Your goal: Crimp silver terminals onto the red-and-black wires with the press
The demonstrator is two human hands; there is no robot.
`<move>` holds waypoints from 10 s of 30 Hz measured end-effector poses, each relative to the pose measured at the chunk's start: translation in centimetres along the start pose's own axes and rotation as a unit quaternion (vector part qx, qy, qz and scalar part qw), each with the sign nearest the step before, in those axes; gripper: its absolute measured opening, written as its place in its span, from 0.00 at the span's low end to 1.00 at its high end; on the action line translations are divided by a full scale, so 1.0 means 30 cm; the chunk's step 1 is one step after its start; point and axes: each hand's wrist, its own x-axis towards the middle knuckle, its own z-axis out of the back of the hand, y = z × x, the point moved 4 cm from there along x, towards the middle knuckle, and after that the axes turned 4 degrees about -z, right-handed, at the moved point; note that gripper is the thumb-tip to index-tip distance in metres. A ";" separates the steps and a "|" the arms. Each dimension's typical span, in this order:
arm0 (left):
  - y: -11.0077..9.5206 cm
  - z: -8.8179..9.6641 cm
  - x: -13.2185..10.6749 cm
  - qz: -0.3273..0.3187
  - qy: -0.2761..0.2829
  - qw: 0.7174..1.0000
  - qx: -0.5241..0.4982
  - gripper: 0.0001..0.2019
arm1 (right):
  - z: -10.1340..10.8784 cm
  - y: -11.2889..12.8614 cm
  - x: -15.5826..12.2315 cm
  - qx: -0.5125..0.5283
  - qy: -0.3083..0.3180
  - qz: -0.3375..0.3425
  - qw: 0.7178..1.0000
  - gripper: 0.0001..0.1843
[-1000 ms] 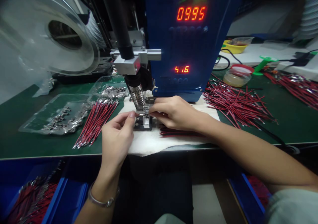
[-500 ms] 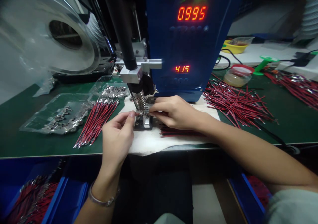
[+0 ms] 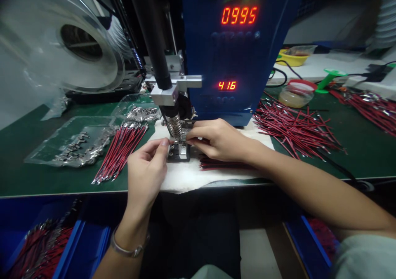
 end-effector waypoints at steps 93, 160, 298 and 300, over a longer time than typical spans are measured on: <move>-0.039 0.591 0.395 0.079 0.028 0.744 0.663 0.18 | 0.035 -0.023 -0.038 -0.089 0.279 -0.078 0.953 0.07; 0.004 -0.002 0.032 -0.009 0.062 0.998 -0.018 0.09 | 0.062 -0.029 0.000 0.048 0.144 -0.065 0.986 0.11; 0.016 0.004 0.022 0.042 -0.013 0.997 -0.062 0.11 | 0.001 0.026 0.002 0.055 -0.060 -0.201 0.976 0.06; 0.015 0.003 0.022 0.042 -0.012 0.997 -0.064 0.11 | 0.002 0.029 0.004 0.054 -0.060 -0.201 0.976 0.06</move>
